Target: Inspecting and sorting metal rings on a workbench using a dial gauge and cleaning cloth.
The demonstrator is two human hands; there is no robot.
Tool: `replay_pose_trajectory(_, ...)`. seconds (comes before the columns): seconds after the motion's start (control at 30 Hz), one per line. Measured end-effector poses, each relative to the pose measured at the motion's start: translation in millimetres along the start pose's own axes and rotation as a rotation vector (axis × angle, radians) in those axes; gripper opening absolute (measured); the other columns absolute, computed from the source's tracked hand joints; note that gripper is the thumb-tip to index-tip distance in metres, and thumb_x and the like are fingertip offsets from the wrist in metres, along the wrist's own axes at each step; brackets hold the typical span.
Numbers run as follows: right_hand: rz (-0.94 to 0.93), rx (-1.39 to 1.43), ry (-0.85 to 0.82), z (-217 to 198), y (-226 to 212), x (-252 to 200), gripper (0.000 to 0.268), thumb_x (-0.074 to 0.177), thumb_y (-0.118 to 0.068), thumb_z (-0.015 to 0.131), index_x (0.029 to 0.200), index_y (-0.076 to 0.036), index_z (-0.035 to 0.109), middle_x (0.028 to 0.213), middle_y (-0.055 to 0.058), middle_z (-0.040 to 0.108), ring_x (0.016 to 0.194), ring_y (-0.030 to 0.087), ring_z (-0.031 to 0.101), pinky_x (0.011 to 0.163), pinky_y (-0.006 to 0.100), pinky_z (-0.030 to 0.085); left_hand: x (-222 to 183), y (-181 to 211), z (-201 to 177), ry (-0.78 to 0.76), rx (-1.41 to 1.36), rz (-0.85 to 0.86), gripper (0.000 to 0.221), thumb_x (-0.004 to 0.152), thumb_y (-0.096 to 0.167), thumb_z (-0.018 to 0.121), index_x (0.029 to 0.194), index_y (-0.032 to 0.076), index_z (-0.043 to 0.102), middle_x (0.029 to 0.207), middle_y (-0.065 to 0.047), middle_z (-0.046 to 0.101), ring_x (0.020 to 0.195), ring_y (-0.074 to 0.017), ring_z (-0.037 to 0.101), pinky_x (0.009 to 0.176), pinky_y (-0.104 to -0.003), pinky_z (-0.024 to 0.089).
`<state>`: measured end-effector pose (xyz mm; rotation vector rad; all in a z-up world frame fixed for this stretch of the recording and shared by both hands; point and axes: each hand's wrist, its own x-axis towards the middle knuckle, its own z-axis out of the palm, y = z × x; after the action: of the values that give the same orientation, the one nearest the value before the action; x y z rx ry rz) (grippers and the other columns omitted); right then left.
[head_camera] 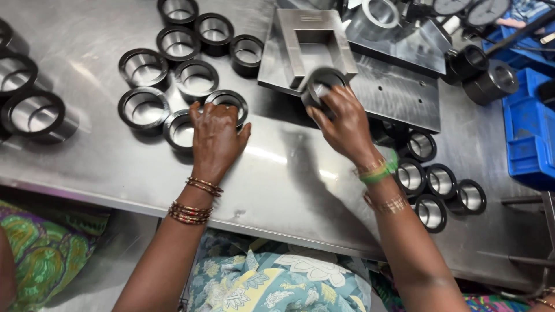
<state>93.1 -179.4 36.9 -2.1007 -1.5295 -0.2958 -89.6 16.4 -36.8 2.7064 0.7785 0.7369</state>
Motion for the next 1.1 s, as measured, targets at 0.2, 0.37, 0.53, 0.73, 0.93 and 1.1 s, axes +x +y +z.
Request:
replay_pose_trajectory(0.2,-0.098,0.037,-0.165,1.0,-34.4,-47.0,0.022,0.087,-0.019,0.08,0.095,0.0,0.071,0.088,0.01,0.069,0.081,0.024,0.065,0.073,0.037,0.056,2.5,3.1,-4.0,-0.127,-0.03,-0.016,0.036,0.088,0.037,0.074,0.101,0.003,0.073,0.09,-0.017,0.073,0.121,-0.0422,0.059,0.117,-0.063,0.017)
replay_pose_trajectory(0.37,-0.004,0.07,-0.22,54.9,-21.6,-26.3,0.026,0.091,-0.019,0.076,0.102,0.003,0.072,0.101,0.02,0.071,0.09,0.032,0.068,0.08,0.042,0.057,3.5,6.0,-7.8,-0.082,-0.067,-0.054,0.036,0.085,0.035,0.074,0.101,0.002,0.073,0.094,-0.015,0.073,0.117,-0.0376,0.061,0.117,-0.066,0.01)
replay_pose_trajectory(0.53,0.06,0.067,-0.234,95.8,-24.4,26.3,0.032,0.095,-0.018,0.071,0.116,0.005,0.068,0.111,0.023,0.072,0.101,0.035,0.069,0.099,0.048,0.052,2.1,6.9,-15.1,-0.091,-0.071,-0.063,0.033,0.087,0.032,0.075,0.101,0.002,0.073,0.091,-0.013,0.072,0.114,-0.0333,0.061,0.119,-0.065,0.013)
replay_pose_trajectory(0.73,-0.005,0.266,-0.387,125.9,-15.2,61.2,0.047,0.096,-0.004,0.062,0.141,0.003,0.052,0.144,0.021,0.055,0.122,0.037,0.063,0.111,0.041,0.045,3.8,11.5,-22.2,-0.076,-0.082,-0.054,0.032,0.084,0.03,0.077,0.096,0.001,0.073,0.093,-0.013,0.071,0.109,-0.03,0.061,0.116,-0.065,0.017)
replay_pose_trajectory(0.93,-0.282,0.165,-0.378,185.3,24.7,78.6,0.092,0.076,0.02,0.062,0.158,-0.01,0.033,0.169,0.007,0.026,0.159,0.029,0.017,0.127,0.041,0.024,4.2,12.5,-20.2,-0.098,-0.055,-0.055,0.031,0.083,0.03,0.078,0.095,0.002,0.072,0.094,-0.013,0.071,0.111,-0.0303,0.06,0.116,-0.065,0.017)
replay_pose_trajectory(1.1,-0.322,0.274,-0.271,175.7,-0.9,80.5,0.103,0.076,0.014,0.068,0.162,-0.021,0.023,0.169,0.012,0.014,0.157,0.03,0.004,0.13,0.048,0.019,2.7,8.7,-17.4,-0.082,-0.043,-0.052,0.032,0.083,0.03,0.078,0.098,0.002,0.072,0.098,-0.013,0.071,0.111,-0.0306,0.06,0.117,-0.064,0.018)
